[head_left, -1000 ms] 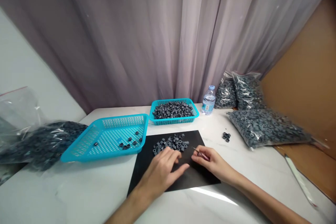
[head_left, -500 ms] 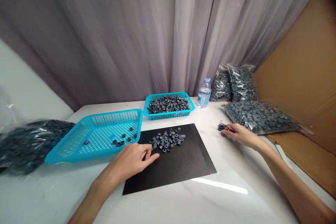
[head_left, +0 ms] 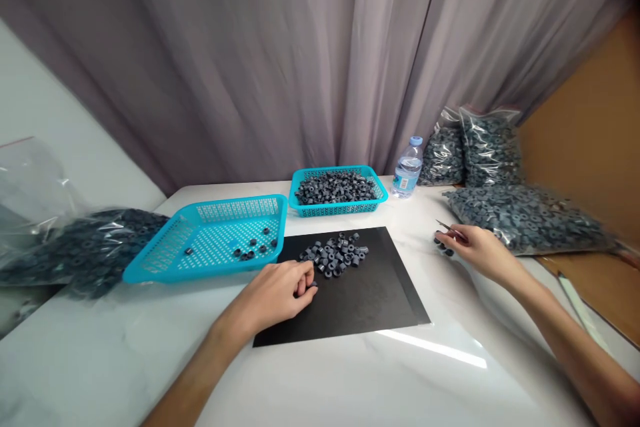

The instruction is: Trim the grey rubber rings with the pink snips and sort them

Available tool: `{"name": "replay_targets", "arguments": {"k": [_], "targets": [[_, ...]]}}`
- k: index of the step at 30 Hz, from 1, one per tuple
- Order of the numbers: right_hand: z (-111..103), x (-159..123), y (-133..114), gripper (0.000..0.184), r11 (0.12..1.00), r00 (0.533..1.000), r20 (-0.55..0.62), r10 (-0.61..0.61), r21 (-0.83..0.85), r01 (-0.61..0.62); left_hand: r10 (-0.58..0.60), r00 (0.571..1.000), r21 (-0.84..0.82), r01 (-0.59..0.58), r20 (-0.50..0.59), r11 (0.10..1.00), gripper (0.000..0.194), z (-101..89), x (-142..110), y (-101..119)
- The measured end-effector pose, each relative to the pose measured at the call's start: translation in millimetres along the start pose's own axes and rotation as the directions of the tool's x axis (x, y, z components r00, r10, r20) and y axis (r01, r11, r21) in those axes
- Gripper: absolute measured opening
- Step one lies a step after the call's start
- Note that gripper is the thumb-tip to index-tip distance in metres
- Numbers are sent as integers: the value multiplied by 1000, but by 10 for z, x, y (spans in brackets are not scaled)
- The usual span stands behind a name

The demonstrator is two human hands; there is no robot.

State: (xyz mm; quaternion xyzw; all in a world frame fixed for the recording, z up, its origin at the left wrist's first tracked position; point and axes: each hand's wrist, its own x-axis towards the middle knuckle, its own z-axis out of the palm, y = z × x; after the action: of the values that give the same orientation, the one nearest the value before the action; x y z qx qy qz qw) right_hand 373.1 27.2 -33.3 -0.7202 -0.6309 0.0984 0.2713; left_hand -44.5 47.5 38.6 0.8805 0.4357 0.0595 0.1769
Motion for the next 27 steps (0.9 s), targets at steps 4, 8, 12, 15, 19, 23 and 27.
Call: {"name": "replay_targets", "arguments": {"k": [4,8,12,15,19,23,27], "targets": [[199,-136,-315,35,994,994,-3,-112,9,112,25,999,-175,-21,23,984,18,3,5,92],[460,-343,-654,20,964,957,116,-267,34,265,36,998,-678,9,53,735,21,98,27,203],[636,-461,-812,20,932,913,188,-361,42,360,-11,998,-945,67,67,320,28,236,65,276],[670,-461,-778,21,921,899,204,-388,50,386,-60,995,-987,89,82,137,33,300,86,299],[649,-423,-671,20,915,891,211,-402,56,399,-23,996,-996,86,85,31,34,329,89,310],[621,-408,-643,18,915,888,222,-402,50,401,12,998,-998,63,63,16,27,343,72,313],[606,-410,-671,20,915,887,230,-400,40,402,26,997,-997,68,69,23,22,348,51,317]]}}
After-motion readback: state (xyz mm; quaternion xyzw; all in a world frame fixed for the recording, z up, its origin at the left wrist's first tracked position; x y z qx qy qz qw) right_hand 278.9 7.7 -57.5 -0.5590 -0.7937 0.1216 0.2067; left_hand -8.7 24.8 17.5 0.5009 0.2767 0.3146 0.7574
